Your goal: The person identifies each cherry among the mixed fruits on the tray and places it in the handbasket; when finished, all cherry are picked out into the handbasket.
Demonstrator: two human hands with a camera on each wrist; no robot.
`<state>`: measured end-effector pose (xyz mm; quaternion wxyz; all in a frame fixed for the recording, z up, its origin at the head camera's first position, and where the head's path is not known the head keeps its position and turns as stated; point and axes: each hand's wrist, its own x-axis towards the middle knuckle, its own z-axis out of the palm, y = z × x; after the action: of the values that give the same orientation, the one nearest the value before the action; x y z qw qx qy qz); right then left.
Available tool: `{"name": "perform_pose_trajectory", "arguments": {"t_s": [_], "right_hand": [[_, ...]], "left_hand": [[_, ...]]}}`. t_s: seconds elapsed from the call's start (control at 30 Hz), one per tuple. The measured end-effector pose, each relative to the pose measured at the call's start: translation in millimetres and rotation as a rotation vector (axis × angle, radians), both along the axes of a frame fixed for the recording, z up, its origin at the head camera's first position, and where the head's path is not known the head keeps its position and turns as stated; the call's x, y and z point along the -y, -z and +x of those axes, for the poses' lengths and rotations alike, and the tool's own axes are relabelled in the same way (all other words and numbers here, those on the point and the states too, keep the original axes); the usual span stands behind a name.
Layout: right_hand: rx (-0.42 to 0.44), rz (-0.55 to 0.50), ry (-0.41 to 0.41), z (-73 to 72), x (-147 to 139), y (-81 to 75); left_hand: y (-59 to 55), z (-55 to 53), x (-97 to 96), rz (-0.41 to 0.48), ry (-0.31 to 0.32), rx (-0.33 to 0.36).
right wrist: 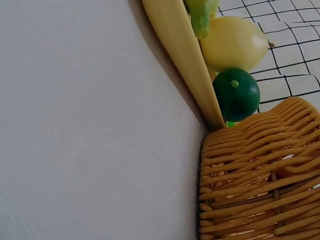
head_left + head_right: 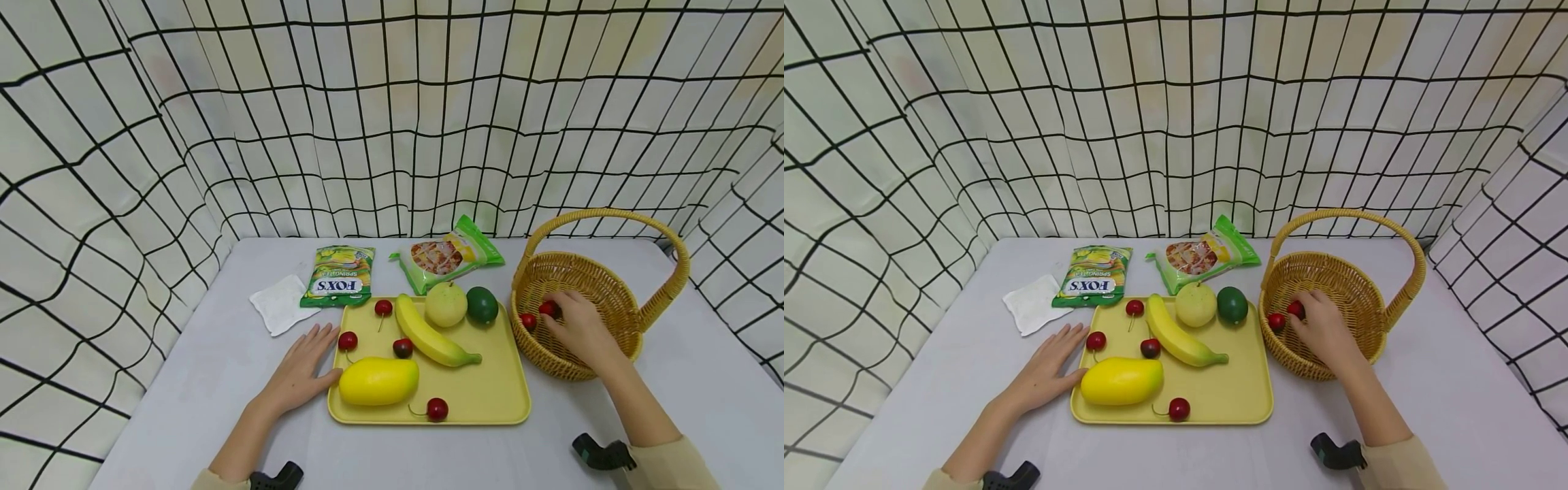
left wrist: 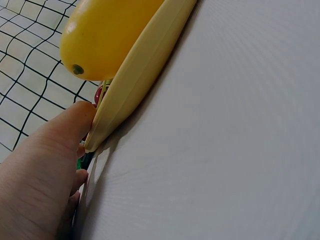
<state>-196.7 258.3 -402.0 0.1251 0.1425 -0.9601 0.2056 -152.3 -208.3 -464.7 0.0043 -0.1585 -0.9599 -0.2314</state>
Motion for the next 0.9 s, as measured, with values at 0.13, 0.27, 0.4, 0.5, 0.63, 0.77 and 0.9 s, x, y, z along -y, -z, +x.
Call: {"name": "perform_pose_trajectory", "arguments": {"t_s": [0.13,0.27,0.4,0.5,0.63,0.77,0.9], "right_hand": [[0.042,0.018,0.007,-4.3,2,1.2],[0.093,0.02,0.023,-7.2,4,4.0],[0.114,0.026,0.037,-9.3,4,6.9],[0.119,0.034,0.033,-10.7,5,8.5],[0.139,0.045,0.031,-11.8,5,9.9],[0.164,0.04,0.041,-12.2,5,10.1],[0.187,0.029,0.05,-11.9,4,10.3]], "left_hand": [[-1.0,0.2,-0.4,-0.004,-0.001,0.002],[-2.2,0.0,-1.1,-0.001,-0.001,0.006],[-2.6,-0.4,-1.4,-0.004,0.0,0.006],[-2.6,-0.6,-1.4,-0.009,0.002,0.005],[-3.1,-0.2,-1.1,-0.011,0.002,0.006],[-3.5,-0.1,-1.1,-0.011,0.002,0.005],[-3.4,-0.1,-1.2,-0.012,0.0,0.003]]}}
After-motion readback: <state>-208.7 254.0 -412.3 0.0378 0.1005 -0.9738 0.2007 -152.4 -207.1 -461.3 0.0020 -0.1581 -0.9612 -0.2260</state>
